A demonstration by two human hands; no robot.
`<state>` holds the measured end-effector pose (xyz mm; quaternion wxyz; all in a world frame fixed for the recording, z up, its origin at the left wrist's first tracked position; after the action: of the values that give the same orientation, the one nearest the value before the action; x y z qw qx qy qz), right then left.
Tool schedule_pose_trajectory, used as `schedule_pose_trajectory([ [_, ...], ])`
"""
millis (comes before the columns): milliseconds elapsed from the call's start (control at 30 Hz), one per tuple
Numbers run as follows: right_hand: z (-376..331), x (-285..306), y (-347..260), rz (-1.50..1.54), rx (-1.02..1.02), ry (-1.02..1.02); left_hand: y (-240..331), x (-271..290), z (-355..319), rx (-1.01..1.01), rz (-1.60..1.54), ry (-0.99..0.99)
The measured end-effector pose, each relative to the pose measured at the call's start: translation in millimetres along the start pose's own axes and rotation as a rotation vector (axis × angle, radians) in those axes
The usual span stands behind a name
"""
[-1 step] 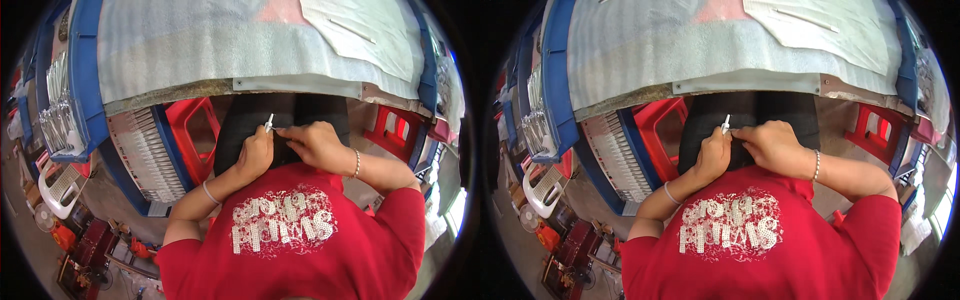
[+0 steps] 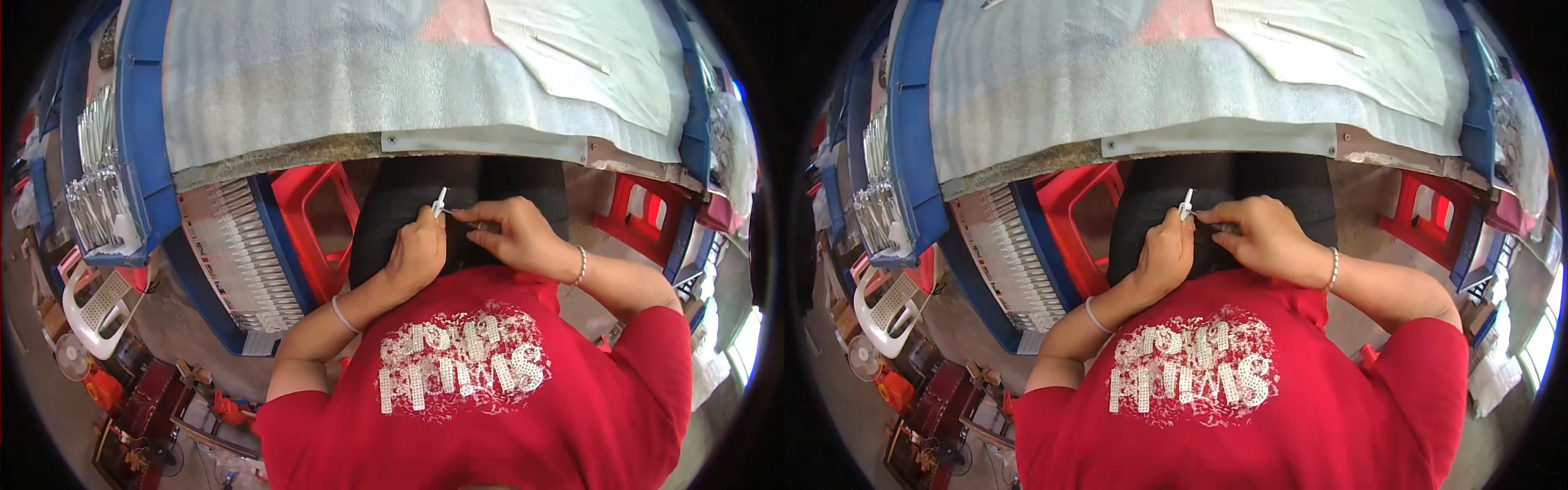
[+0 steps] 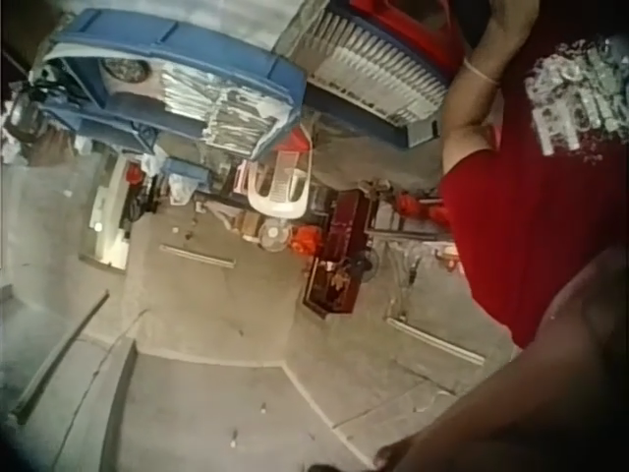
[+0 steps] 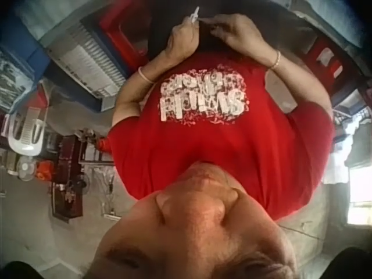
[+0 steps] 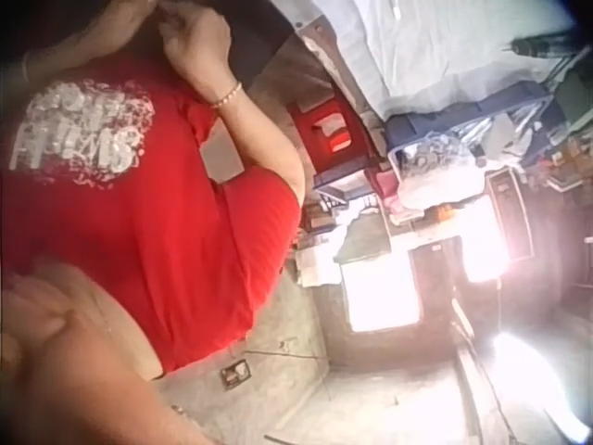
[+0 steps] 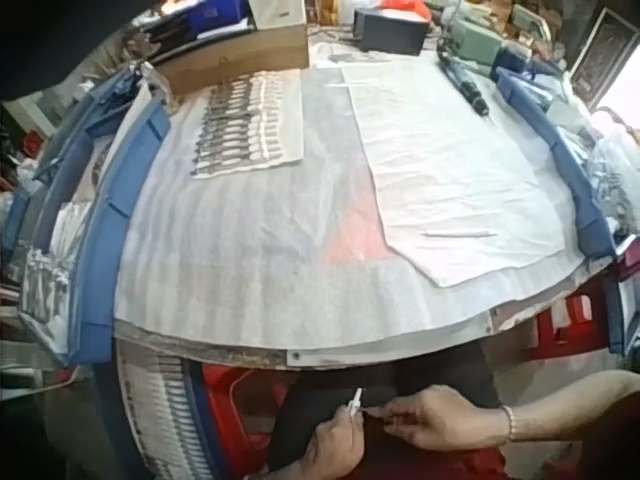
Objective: Assembling small plastic components by inserting a thin metal needle using a precision tool.
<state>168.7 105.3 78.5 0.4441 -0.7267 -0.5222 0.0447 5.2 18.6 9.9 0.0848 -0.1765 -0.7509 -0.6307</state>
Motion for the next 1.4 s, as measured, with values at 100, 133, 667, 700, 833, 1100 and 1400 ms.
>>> schedule_pose_trajectory([
  [100, 3, -5, 10, 0.202, -0.046, -0.015, -6, -1, 0, -0.013, 0.033, -0.020],
  [133, 0, 6, -12, -0.300, 0.152, 0.000, -11, -1, 1, -0.045, -0.009, -0.013],
  [667, 11, -14, 14, 0.446, -0.132, -0.113, -11, 2, -2, -0.087, 0.008, 0.051],
  [700, 10, -14, 20, 0.328, 0.047, -0.051, -10, 1, -2, -0.100, 0.015, 0.054],
  [833, -28, 4, -23, -0.088, 0.173, 0.041, -15, -1, -8, -0.021, -0.250, 0.107],
  [1100, -42, 1, -16, -0.300, 0.346, 0.190, -6, 3, -10, 0.306, -0.566, -0.015],
  [1400, -36, 6, -11, -0.170, 0.291, 0.139, -8, -3, -11, 0.109, -0.327, 0.068],
])
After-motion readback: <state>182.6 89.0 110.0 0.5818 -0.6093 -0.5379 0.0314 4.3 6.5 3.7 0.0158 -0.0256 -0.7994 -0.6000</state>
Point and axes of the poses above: each hand's wrist, its own z-axis towards the middle knuckle, its own x-axis out of the back of the hand, y = z × x, the point moved 1 cm from there along z, towards the middle knuckle, and after that the axes turned 7 degrees about -x, right-handed, at the moved point
